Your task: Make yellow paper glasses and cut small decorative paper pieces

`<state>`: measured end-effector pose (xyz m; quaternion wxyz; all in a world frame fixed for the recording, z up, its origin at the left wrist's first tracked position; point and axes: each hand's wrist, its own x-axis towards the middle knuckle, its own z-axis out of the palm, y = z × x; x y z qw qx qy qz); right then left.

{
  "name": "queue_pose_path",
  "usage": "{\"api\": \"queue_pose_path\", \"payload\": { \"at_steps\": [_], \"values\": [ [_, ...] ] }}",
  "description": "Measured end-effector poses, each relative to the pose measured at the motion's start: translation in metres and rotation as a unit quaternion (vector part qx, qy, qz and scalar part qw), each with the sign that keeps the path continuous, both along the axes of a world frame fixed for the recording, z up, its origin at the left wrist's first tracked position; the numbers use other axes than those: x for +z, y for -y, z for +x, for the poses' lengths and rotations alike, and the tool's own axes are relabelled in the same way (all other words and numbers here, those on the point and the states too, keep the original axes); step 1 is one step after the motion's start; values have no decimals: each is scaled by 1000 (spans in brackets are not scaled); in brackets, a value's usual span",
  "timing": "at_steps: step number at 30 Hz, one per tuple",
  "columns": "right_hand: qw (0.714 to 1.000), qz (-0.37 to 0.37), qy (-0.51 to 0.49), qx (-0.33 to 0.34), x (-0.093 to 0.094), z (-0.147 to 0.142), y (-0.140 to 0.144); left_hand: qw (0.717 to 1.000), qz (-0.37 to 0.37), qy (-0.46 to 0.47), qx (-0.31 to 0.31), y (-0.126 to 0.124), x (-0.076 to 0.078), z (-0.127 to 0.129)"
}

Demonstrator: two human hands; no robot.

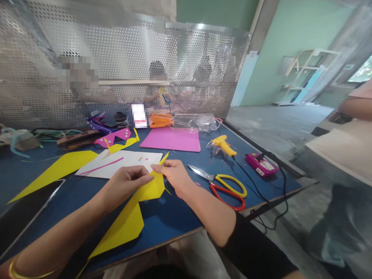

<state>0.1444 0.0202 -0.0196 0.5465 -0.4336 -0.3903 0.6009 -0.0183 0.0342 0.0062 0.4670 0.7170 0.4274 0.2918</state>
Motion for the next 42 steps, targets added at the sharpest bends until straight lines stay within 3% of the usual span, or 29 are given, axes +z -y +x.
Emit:
{"api": "queue_pose_path", "payload": {
  "at_steps": [3,8,13,18,28,36,42],
  "values": [
    [1000,-18,-18,-6,-1,0,-1,1000,-7,6,-19,1,0,1],
    [998,4,-32,-48,1,1,-1,999,-51,10,2,-2,-4,-2],
    [998,23,-26,-55,3,3,-2,1000,-20,1,19,-4,-6,-5],
    [998,10,-30,-54,2,4,-4,1000,-25,5,4,1,1,-1],
    [999,2,-10,34,4,7,1,993,-100,45,47,0,1,-2],
    [999,17,-3,-32,1,12,-2,990,-131,28,33,-6,1,-6],
    [998,23,-1,-53,4,11,-1,995,-98,17,9,-7,2,-8]
  ]
}}
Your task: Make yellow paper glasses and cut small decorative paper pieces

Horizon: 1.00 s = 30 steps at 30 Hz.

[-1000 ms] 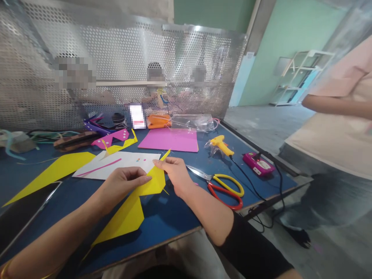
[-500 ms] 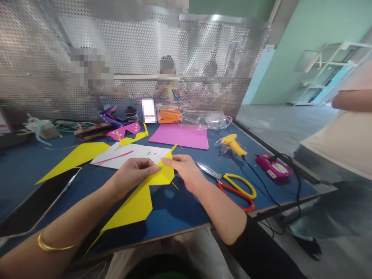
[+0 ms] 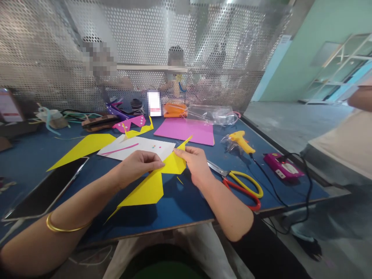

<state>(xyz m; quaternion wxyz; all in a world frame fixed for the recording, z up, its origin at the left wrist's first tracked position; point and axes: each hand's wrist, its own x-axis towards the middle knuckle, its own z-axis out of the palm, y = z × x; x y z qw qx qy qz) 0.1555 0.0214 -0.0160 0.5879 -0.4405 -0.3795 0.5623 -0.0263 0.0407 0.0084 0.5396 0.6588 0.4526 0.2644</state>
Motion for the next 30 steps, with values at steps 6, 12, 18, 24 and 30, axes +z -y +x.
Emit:
{"api": "queue_pose_path", "payload": {
  "at_steps": [6,12,18,24,30],
  "values": [
    [1000,-4,11,16,-4,1,0,1000,29,-1,6,1,-1,0],
    [1000,12,11,-19,-3,6,-2,1000,9,-11,-10,-1,1,-3],
    [1000,5,-10,-15,-2,5,-2,999,44,4,25,0,3,-2],
    [999,-21,-33,19,-2,-3,-1,988,100,41,109,1,-2,-1],
    [996,-17,-75,37,-9,-19,5,987,126,36,95,4,-13,8]
  ]
}}
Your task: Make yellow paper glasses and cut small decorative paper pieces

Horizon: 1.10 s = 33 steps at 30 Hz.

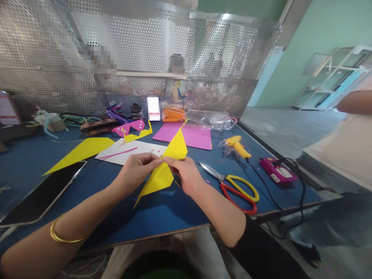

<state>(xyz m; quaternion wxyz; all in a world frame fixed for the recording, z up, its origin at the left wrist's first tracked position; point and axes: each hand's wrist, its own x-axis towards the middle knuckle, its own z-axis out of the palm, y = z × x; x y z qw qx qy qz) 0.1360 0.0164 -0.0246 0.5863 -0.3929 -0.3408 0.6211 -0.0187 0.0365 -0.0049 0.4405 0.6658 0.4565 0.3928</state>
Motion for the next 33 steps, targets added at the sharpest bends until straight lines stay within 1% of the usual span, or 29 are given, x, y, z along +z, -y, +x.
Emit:
{"api": "queue_pose_path", "payload": {
  "at_steps": [4,9,15,17,20,24,28,33],
  "values": [
    [999,5,-23,-33,-1,-1,0,1000,-9,-18,-18,2,-4,3],
    [996,-3,-35,-78,3,4,-2,998,-30,-45,-34,3,-6,2],
    [995,-11,-44,-91,6,4,-1,995,-61,-35,-64,5,-2,6],
    [994,-11,-46,-101,5,5,-2,995,-71,-43,-62,4,-3,6],
    [990,-2,-51,-128,5,9,-6,995,-59,-68,-50,4,-5,4],
    [987,8,-55,-152,4,10,-9,994,-41,-86,-57,6,0,2],
    [986,9,-60,-154,4,9,-10,992,-60,-81,-79,9,5,4],
    [982,16,-68,-174,6,15,-12,990,-83,-87,-74,6,4,3]
  ]
}}
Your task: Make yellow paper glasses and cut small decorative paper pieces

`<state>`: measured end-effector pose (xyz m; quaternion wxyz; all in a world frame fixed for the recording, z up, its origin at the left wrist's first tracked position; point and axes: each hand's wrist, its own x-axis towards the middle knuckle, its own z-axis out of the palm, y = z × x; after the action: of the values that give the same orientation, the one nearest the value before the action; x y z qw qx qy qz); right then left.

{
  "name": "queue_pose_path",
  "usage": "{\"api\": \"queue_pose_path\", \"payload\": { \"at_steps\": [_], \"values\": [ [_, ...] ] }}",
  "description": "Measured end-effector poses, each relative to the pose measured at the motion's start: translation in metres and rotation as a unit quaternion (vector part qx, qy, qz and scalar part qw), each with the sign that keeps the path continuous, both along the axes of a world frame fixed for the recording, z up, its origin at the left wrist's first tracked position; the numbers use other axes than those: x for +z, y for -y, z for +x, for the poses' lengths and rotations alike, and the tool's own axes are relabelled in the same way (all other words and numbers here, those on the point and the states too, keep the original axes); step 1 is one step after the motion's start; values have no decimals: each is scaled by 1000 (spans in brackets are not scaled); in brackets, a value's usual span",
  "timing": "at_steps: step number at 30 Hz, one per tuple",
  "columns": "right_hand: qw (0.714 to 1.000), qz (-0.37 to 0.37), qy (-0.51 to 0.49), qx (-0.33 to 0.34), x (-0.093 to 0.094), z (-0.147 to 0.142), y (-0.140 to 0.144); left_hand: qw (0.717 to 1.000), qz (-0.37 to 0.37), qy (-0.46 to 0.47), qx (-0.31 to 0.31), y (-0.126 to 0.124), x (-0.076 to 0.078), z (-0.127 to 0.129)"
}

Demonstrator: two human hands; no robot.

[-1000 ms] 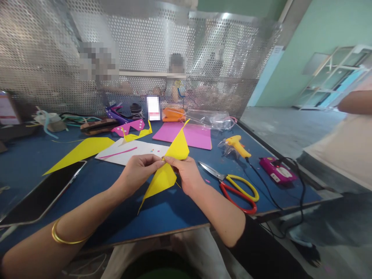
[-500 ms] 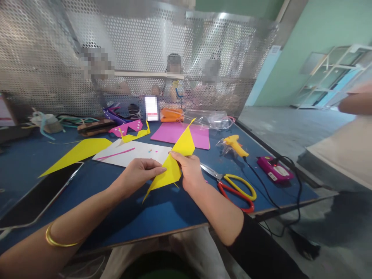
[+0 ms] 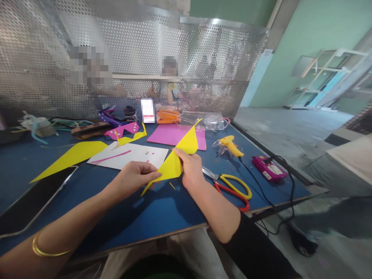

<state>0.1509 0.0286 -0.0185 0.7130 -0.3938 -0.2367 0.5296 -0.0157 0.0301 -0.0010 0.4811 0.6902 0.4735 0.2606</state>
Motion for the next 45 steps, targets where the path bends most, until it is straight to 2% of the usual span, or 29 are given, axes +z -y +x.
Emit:
{"api": "queue_pose_path", "payload": {
  "at_steps": [5,12,16,22,27,29,32,35,39,45],
  "values": [
    [1000,5,-5,-29,1,5,-3,1000,-1,2,-2,1,3,0],
    [1000,1,-18,-23,-2,7,-5,997,-67,41,-23,2,5,-1],
    [999,-3,-26,-31,-3,9,-7,995,-79,45,-38,-2,5,-3],
    [999,-14,-26,-18,-1,9,-7,991,-88,38,-92,-7,15,-14],
    [1000,-7,-19,-9,0,6,-5,990,-98,19,-99,-12,20,-22],
    [1000,-3,-12,-3,0,3,-3,993,-86,16,-79,-12,17,-20],
    [1000,-2,2,11,-2,-2,1,999,-19,23,-37,-11,11,-15],
    [999,-2,19,30,-2,-4,3,999,13,20,-29,-12,9,-15],
    [999,13,36,29,8,8,2,999,19,9,-27,-14,20,-25],
    [997,45,57,2,19,28,-3,997,-10,-42,-62,-15,38,-45]
  ]
}}
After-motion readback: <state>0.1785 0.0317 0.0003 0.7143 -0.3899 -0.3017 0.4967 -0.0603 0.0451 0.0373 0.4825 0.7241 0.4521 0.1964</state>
